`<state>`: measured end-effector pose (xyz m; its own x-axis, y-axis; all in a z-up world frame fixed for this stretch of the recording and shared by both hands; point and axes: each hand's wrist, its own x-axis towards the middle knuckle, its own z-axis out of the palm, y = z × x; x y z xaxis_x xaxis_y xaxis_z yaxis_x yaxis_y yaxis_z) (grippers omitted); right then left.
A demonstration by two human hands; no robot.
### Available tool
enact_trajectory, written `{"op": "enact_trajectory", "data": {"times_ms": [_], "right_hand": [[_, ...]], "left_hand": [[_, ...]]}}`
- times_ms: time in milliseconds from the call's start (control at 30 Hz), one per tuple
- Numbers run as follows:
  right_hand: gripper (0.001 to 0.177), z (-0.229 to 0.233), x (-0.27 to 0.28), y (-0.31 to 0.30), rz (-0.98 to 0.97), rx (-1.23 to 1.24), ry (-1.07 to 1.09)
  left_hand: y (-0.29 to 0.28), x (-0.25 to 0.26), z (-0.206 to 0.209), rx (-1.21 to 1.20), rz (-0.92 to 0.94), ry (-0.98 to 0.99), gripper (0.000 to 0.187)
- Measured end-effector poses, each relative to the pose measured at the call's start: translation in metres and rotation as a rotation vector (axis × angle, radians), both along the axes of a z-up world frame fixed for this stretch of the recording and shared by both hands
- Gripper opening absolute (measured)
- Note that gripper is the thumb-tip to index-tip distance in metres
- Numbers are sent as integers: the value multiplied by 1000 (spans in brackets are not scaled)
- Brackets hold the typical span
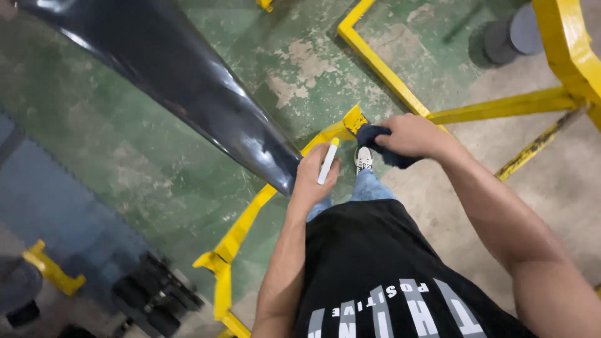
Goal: Cleaning gym equipment using a spray bottle and a cloth.
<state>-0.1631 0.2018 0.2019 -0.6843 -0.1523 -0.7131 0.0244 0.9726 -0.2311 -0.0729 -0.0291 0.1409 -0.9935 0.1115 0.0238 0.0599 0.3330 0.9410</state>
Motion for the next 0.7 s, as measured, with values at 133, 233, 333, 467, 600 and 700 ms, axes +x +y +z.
{"op": "enact_trajectory", "data": {"times_ms": [133,233,333,467,600,700], "right_hand": [[40,-89,-30,72,-280,-522,-180],[41,-130,-35,89,-483,-849,-93],[47,-165,-35,84,-605,-1173,-195],[50,-192,-31,61,-823,-1423,-583],[49,-256,-45,54,-702,-1259,-649],[52,-275,-71,54,-542,-1125,-681]], "left_hand": [[22,-7,0,-28,56,-74,28],[42,-10,-6,-45,98,19,32],[63,-17,-10,-123,192,11,32],[90,-19,-7,-183,274,-89,31],[107,-15,-7,-248,311,-23,30],[113,-21,9,-242,349,-133,31]]}}
